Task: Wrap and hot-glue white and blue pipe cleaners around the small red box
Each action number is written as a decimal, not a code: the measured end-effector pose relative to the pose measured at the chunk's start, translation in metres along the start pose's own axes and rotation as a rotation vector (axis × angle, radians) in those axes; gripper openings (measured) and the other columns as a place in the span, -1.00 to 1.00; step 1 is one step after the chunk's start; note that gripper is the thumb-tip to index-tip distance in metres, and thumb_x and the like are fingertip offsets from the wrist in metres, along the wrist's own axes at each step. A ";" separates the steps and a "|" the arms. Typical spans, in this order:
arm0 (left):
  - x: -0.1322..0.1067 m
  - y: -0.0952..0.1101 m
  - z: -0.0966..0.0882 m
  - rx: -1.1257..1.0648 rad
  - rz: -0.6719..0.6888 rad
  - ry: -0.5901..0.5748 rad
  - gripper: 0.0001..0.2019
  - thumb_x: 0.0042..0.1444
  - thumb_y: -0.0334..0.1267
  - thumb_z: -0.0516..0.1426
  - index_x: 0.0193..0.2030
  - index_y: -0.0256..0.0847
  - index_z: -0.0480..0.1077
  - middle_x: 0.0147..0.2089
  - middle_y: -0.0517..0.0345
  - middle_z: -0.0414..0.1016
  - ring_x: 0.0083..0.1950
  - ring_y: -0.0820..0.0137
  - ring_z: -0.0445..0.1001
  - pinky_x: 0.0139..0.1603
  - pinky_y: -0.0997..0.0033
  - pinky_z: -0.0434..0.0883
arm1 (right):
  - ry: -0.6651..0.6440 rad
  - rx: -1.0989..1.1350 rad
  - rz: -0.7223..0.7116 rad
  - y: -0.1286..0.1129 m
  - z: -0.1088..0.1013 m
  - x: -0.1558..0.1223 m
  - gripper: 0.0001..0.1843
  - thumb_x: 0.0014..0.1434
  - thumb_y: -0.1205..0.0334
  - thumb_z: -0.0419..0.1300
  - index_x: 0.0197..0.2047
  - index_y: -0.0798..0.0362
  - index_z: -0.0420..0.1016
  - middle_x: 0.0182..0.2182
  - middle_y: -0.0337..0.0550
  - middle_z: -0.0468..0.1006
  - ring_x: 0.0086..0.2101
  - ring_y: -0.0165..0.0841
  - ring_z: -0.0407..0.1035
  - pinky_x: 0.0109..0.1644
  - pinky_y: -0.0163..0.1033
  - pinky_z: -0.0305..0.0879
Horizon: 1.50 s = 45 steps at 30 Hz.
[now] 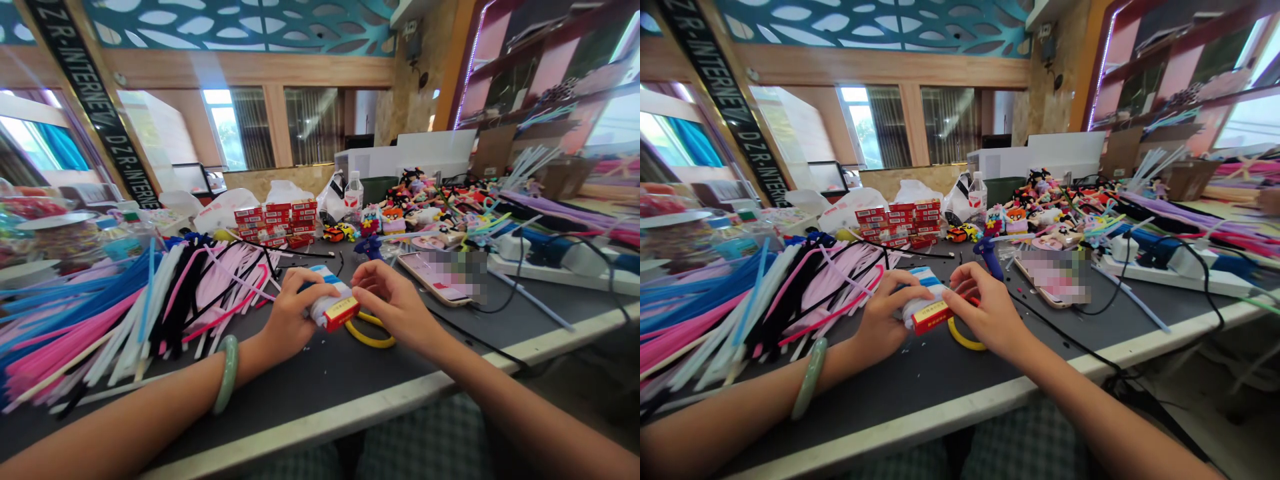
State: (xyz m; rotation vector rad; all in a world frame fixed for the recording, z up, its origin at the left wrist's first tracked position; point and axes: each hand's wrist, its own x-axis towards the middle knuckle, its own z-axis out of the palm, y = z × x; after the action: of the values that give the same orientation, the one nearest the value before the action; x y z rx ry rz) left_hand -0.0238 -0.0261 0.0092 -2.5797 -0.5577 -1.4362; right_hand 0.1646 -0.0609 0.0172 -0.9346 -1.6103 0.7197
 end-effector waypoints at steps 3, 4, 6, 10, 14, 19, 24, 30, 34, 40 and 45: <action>0.000 0.004 0.000 -0.080 -0.133 -0.029 -0.76 0.03 -0.48 0.15 -0.14 -0.20 0.42 -0.15 0.07 0.34 -0.11 0.33 0.37 -0.12 0.33 0.39 | 0.033 -0.147 -0.147 -0.003 0.000 -0.004 -0.87 0.12 0.16 0.14 -0.29 0.01 0.31 -0.34 -0.20 0.40 -0.33 -0.36 0.34 -0.22 -0.22 0.29; 0.000 0.005 0.000 -0.102 -0.161 -0.041 -0.76 0.04 -0.48 0.15 -0.13 -0.20 0.42 -0.15 0.07 0.34 -0.12 0.34 0.38 -0.13 0.34 0.39 | 0.036 -0.181 -0.187 -0.004 0.000 -0.005 -0.88 0.12 0.17 0.14 -0.28 0.01 0.31 -0.33 -0.19 0.41 -0.32 -0.35 0.34 -0.21 -0.22 0.29; 0.001 0.007 0.001 -0.137 -0.202 -0.060 -0.76 0.04 -0.47 0.15 -0.13 -0.20 0.42 -0.16 0.08 0.34 -0.14 0.35 0.39 -0.12 0.35 0.39 | 0.034 -0.236 -0.246 -0.007 0.001 -0.007 -0.88 0.12 0.19 0.14 -0.26 0.00 0.30 -0.32 -0.17 0.43 -0.31 -0.34 0.34 -0.21 -0.22 0.30; 0.003 0.008 0.002 -0.218 -0.284 -0.056 -0.77 0.02 -0.40 0.20 -0.14 -0.20 0.41 -0.19 0.10 0.37 -0.16 0.34 0.41 -0.12 0.32 0.38 | 0.004 -0.316 -0.307 -0.010 0.000 -0.009 -0.85 0.11 0.19 0.15 -0.23 -0.02 0.28 -0.30 -0.16 0.44 -0.29 -0.32 0.35 -0.22 -0.21 0.31; 0.003 0.007 0.004 -0.411 -0.355 -0.033 -0.75 -0.02 -0.31 0.24 -0.17 -0.22 0.38 -0.19 0.09 0.40 -0.15 0.32 0.41 -0.13 0.30 0.37 | -0.014 -0.329 -0.327 -0.010 0.000 -0.008 -0.83 0.10 0.21 0.16 -0.21 -0.03 0.26 -0.27 -0.15 0.42 -0.26 -0.30 0.34 -0.18 -0.19 0.33; 0.000 0.011 0.007 -0.614 -0.542 -0.045 -0.68 -0.05 -0.24 0.27 -0.16 -0.25 0.34 -0.17 0.07 0.41 -0.15 0.31 0.42 -0.13 0.31 0.38 | -0.030 -0.339 -0.361 -0.007 0.000 -0.007 -0.72 0.04 0.25 0.20 -0.17 -0.03 0.24 -0.23 -0.13 0.40 -0.22 -0.28 0.33 -0.13 -0.16 0.31; 0.001 0.014 0.008 -0.699 -0.618 -0.067 -0.63 -0.09 -0.24 0.28 -0.13 -0.26 0.33 -0.16 0.07 0.42 -0.12 0.29 0.42 -0.11 0.29 0.37 | -0.054 -0.321 -0.365 -0.005 0.001 -0.007 -0.67 0.01 0.31 0.21 -0.14 -0.02 0.24 -0.20 -0.13 0.40 -0.20 -0.29 0.33 -0.10 -0.16 0.30; 0.002 0.016 0.008 -0.726 -0.602 -0.087 -0.65 -0.12 -0.22 0.30 -0.19 -0.26 0.34 -0.22 0.10 0.42 -0.17 0.31 0.42 -0.13 0.32 0.36 | -0.027 -0.313 -0.344 -0.007 0.005 -0.008 -0.71 0.01 0.32 0.19 -0.17 -0.03 0.26 -0.24 -0.16 0.41 -0.23 -0.30 0.33 -0.13 -0.19 0.27; 0.002 0.017 0.009 -0.716 -0.595 -0.087 -0.66 -0.11 -0.26 0.29 -0.18 -0.27 0.35 -0.21 0.10 0.41 -0.17 0.32 0.41 -0.14 0.33 0.37 | -0.043 -0.241 -0.291 -0.007 0.006 -0.009 -0.71 -0.01 0.33 0.19 -0.18 -0.02 0.26 -0.24 -0.16 0.41 -0.24 -0.31 0.32 -0.15 -0.20 0.26; 0.003 0.018 0.008 -0.723 -0.601 -0.096 -0.66 -0.11 -0.22 0.30 -0.19 -0.26 0.35 -0.20 0.09 0.41 -0.18 0.33 0.41 -0.15 0.34 0.36 | -0.079 -0.003 -0.126 -0.001 0.010 -0.009 -0.65 -0.03 0.33 0.21 -0.16 -0.02 0.22 -0.24 -0.20 0.39 -0.24 -0.33 0.32 -0.16 -0.21 0.25; 0.003 0.019 0.008 -0.718 -0.608 -0.092 -0.65 -0.12 -0.20 0.30 -0.20 -0.27 0.36 -0.21 0.09 0.42 -0.19 0.32 0.42 -0.14 0.30 0.36 | -0.121 0.093 -0.077 0.001 0.012 -0.009 -0.69 0.01 0.30 0.20 -0.16 -0.02 0.22 -0.22 -0.21 0.35 -0.22 -0.34 0.29 -0.13 -0.22 0.22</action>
State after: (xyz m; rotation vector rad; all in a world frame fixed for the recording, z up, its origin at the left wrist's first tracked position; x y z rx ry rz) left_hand -0.0088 -0.0407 0.0091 -3.2030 -1.0794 -2.0013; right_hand 0.1536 -0.0684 0.0089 -0.7709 -1.6943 0.8034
